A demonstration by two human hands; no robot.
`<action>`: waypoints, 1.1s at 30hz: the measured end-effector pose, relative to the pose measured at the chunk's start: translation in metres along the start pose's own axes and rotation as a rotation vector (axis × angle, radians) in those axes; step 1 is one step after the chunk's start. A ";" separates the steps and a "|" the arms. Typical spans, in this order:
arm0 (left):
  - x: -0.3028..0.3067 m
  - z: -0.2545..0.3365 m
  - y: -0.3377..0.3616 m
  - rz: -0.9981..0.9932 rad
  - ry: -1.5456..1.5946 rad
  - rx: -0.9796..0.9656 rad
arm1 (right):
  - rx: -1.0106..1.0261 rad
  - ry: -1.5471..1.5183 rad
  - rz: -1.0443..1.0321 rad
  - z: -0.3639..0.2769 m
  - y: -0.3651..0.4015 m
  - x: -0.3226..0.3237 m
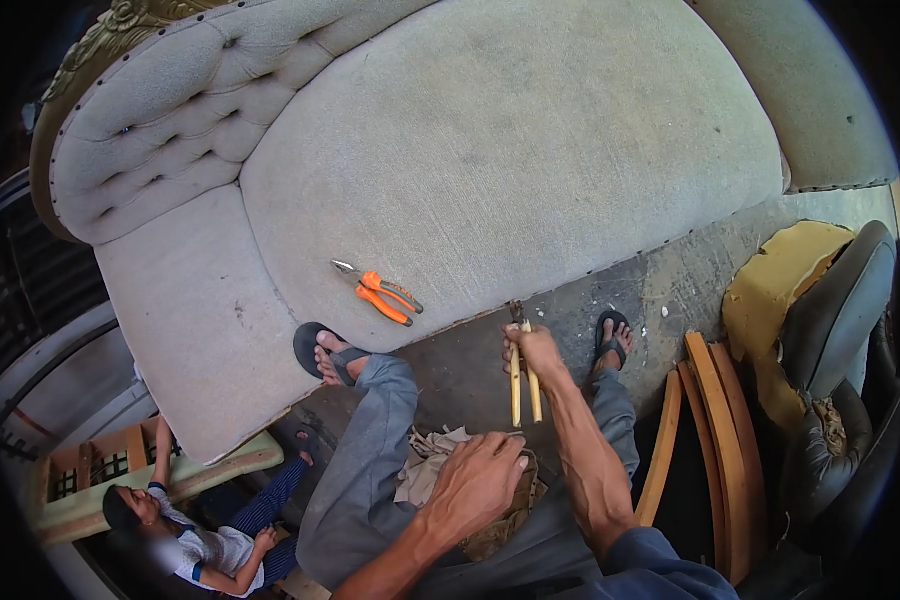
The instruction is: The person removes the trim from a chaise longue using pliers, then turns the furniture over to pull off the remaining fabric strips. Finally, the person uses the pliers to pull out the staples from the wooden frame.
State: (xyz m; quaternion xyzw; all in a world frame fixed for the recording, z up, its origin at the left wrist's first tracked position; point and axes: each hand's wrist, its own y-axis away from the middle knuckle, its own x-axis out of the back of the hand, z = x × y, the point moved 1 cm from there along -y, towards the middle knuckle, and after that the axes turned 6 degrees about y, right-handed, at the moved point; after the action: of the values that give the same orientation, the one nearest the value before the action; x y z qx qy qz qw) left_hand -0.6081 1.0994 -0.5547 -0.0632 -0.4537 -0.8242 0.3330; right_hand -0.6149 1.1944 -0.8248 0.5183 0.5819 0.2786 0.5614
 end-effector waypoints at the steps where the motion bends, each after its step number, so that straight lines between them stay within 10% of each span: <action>1: 0.002 0.000 -0.003 0.007 0.012 -0.021 | 0.151 0.468 0.209 0.008 -0.007 0.003; 11: 0.039 -0.005 -0.023 0.059 -0.009 -0.004 | -0.121 -0.176 -0.032 -0.014 0.056 0.034; 16: 0.080 -0.007 -0.114 0.314 -0.103 -0.203 | -0.127 -0.109 -0.018 -0.002 0.042 0.018; 19: 0.115 0.000 -0.260 0.842 -0.506 -0.405 | -0.130 -0.047 0.020 0.002 0.033 0.022; 23: 0.096 -0.032 -0.334 0.922 -0.680 -0.320 | -0.131 0.300 0.075 0.020 0.006 0.041; 33: 0.091 -0.047 -0.347 0.961 -0.686 -0.356 | -0.171 0.017 -0.214 -0.009 -0.013 0.041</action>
State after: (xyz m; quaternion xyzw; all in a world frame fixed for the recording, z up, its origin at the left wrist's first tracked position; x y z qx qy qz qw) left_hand -0.8793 1.1450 -0.7894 -0.5769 -0.3111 -0.5776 0.4867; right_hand -0.6198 1.2298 -0.8494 0.4010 0.6126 0.2703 0.6252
